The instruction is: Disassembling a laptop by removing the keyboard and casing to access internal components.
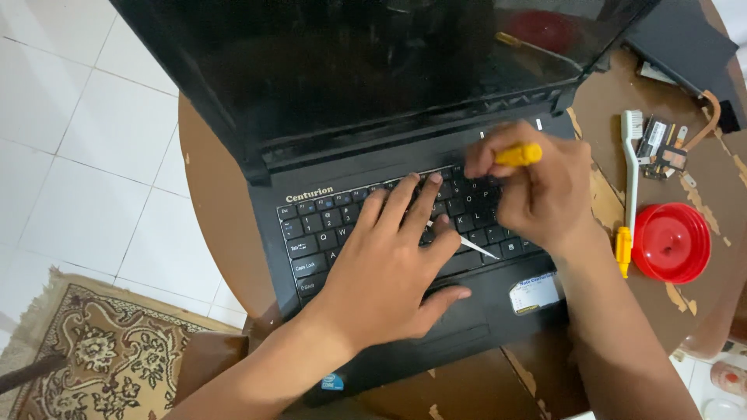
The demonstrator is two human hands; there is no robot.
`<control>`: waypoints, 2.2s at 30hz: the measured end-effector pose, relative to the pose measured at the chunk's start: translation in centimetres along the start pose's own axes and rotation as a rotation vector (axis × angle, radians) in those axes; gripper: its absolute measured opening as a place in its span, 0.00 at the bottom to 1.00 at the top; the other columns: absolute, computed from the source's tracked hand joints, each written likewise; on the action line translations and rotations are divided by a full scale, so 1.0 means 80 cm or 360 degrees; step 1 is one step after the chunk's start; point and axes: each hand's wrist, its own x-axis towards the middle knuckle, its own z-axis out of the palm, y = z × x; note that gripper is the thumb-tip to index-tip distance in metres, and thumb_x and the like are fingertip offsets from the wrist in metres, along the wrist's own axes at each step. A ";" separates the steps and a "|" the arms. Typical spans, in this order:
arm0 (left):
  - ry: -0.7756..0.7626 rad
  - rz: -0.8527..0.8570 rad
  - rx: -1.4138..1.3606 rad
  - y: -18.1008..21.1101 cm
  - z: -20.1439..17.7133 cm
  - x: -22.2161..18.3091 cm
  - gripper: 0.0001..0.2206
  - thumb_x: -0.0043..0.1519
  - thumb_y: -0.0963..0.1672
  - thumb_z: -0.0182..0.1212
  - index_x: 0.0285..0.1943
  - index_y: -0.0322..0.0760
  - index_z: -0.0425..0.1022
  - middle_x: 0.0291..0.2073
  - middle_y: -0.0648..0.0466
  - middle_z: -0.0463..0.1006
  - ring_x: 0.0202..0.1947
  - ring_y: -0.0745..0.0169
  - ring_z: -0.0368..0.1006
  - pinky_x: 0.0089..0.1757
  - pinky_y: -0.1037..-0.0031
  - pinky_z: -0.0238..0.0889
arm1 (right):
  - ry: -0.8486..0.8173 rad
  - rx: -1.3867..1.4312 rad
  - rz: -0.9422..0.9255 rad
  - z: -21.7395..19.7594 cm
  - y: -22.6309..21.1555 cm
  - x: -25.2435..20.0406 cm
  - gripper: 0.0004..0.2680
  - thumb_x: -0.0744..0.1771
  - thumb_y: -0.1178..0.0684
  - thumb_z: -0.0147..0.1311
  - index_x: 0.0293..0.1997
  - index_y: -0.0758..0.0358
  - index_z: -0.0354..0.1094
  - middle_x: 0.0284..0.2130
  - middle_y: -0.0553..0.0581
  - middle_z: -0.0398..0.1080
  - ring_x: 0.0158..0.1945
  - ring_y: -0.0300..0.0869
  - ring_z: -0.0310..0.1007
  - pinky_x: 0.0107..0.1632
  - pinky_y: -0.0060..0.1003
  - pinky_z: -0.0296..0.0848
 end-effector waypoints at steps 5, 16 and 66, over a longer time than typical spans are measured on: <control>-0.0002 0.0001 0.0015 0.001 0.001 0.000 0.27 0.58 0.59 0.64 0.50 0.34 0.73 0.64 0.27 0.68 0.65 0.28 0.62 0.56 0.47 0.56 | -0.0180 0.0111 0.0047 -0.010 -0.005 0.031 0.08 0.67 0.69 0.35 0.39 0.65 0.61 0.28 0.51 0.72 0.28 0.40 0.71 0.39 0.31 0.71; 0.0027 0.0001 -0.0010 0.003 -0.003 -0.001 0.28 0.58 0.59 0.63 0.50 0.31 0.72 0.64 0.27 0.68 0.65 0.29 0.61 0.58 0.46 0.55 | -0.0409 0.0099 0.0071 -0.019 -0.008 0.056 0.10 0.59 0.69 0.35 0.35 0.61 0.59 0.26 0.49 0.67 0.23 0.42 0.63 0.34 0.35 0.63; -0.0203 -0.0113 -0.0049 0.003 0.002 0.003 0.37 0.51 0.66 0.60 0.54 0.38 0.69 0.69 0.29 0.61 0.69 0.30 0.55 0.60 0.44 0.49 | -0.0373 0.0207 0.0062 -0.013 0.008 0.044 0.13 0.57 0.69 0.30 0.36 0.64 0.61 0.26 0.50 0.69 0.28 0.40 0.69 0.40 0.32 0.66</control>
